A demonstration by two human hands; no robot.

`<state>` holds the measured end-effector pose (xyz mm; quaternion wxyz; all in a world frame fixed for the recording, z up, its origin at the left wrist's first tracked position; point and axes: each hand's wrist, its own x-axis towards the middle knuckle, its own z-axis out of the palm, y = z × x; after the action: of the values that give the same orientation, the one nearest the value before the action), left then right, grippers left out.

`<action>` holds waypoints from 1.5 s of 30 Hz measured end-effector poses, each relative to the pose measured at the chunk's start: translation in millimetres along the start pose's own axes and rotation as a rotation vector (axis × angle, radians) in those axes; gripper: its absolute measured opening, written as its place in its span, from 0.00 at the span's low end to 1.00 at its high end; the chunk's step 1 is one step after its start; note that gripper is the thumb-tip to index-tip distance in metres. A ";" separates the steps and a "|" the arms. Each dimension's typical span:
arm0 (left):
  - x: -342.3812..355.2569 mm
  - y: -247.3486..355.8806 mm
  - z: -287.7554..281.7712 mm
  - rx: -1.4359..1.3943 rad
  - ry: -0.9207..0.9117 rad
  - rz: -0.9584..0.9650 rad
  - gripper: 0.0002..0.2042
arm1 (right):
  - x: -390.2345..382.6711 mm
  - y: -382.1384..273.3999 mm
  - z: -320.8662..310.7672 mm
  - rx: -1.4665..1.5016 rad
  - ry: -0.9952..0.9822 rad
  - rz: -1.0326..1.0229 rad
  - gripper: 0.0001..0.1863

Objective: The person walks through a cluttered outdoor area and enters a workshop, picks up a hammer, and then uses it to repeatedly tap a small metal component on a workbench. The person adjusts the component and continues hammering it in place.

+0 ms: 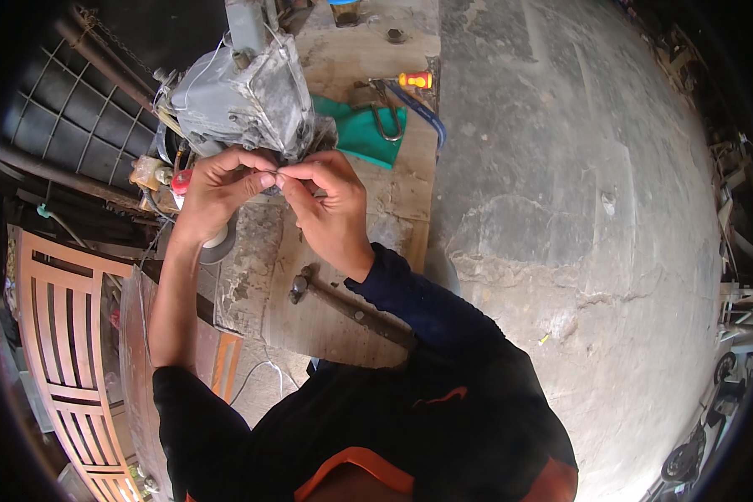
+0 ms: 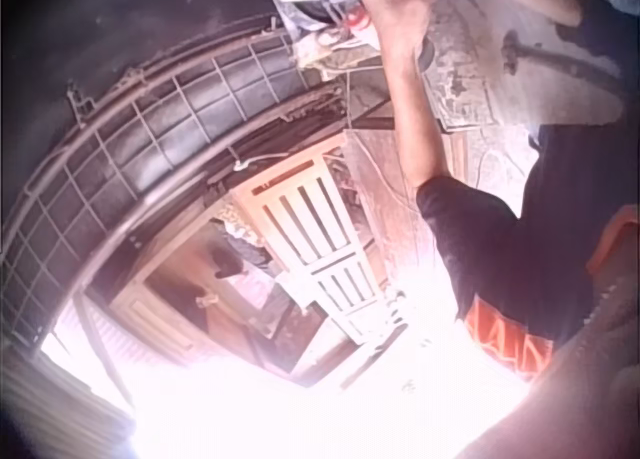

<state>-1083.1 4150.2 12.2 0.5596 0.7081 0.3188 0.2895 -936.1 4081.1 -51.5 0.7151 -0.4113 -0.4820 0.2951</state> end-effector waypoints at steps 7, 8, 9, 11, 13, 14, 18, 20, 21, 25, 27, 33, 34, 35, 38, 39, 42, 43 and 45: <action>1.8 0.4 1.7 0.140 0.036 0.030 0.04 | -10.3 -4.4 -18.1 0.126 -0.016 0.297 0.09; 1.6 0.4 4.1 0.150 0.046 0.037 0.04 | -10.4 -5.6 -21.2 0.167 -0.065 0.365 0.09; 1.9 1.2 4.9 0.180 0.046 0.029 0.04 | -9.6 -8.2 -23.3 0.208 -0.114 0.433 0.09; 2.5 3.7 6.1 0.242 0.049 0.014 0.04 | -6.6 -13.3 -23.5 0.257 -0.173 0.498 0.09; 5.1 0.3 6.6 0.301 0.044 0.045 0.04 | -5.1 -12.9 -25.2 0.270 -0.182 0.491 0.09; 5.6 -1.3 6.6 0.332 0.041 0.059 0.05 | -4.9 -13.1 -25.5 0.279 -0.187 0.488 0.09; 5.2 -5.0 8.0 0.304 0.076 0.067 0.05 | -6.0 -13.9 -24.9 0.311 -0.180 0.511 0.09; 4.7 -5.9 9.7 0.275 0.104 0.064 0.05 | -6.5 -13.3 -23.7 0.345 -0.166 0.523 0.09; 4.5 -4.3 10.6 0.321 0.110 0.062 0.05 | -6.7 -13.3 -24.3 0.340 -0.172 0.522 0.09; 3.4 -1.5 13.9 0.403 0.149 0.084 0.05 | -7.3 -11.6 -25.6 0.344 -0.189 0.522 0.09; 2.7 -1.3 14.1 0.436 0.156 0.088 0.05 | -8.1 -10.7 -25.3 0.358 -0.192 0.519 0.08; 7.8 16.6 14.6 0.563 0.066 0.088 0.05 | -6.9 -12.0 -25.9 0.357 -0.193 0.513 0.09; 8.3 19.4 16.3 0.574 0.061 0.076 0.05 | -6.7 -12.4 -26.2 0.356 -0.192 0.517 0.09; 8.2 21.0 18.0 0.587 0.057 0.062 0.05 | -6.6 -12.6 -26.2 0.357 -0.191 0.521 0.09; 7.9 20.5 22.5 0.549 0.097 0.048 0.05 | -5.5 -11.7 -26.5 0.359 -0.197 0.510 0.09; 6.5 16.2 22.2 0.563 0.115 0.074 0.04 | -5.8 -12.5 -26.3 0.359 -0.198 0.512 0.09; 4.0 1.6 22.1 0.556 0.167 0.117 0.04 | -6.3 -13.5 -27.4 0.340 -0.199 0.509 0.09; 4.6 0.3 23.2 0.522 0.181 0.105 0.04 | -6.1 -12.5 -28.6 0.323 -0.199 0.503 0.08; 3.5 0.1 23.5 0.488 0.196 0.081 0.05 | -11.2 -11.1 -34.4 0.070 -0.279 0.381 0.09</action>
<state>-1062.9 4138.5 7.6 0.3265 0.8029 0.4033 0.2935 -907.8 4056.1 -53.6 0.5868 -0.4251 -0.4795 0.4950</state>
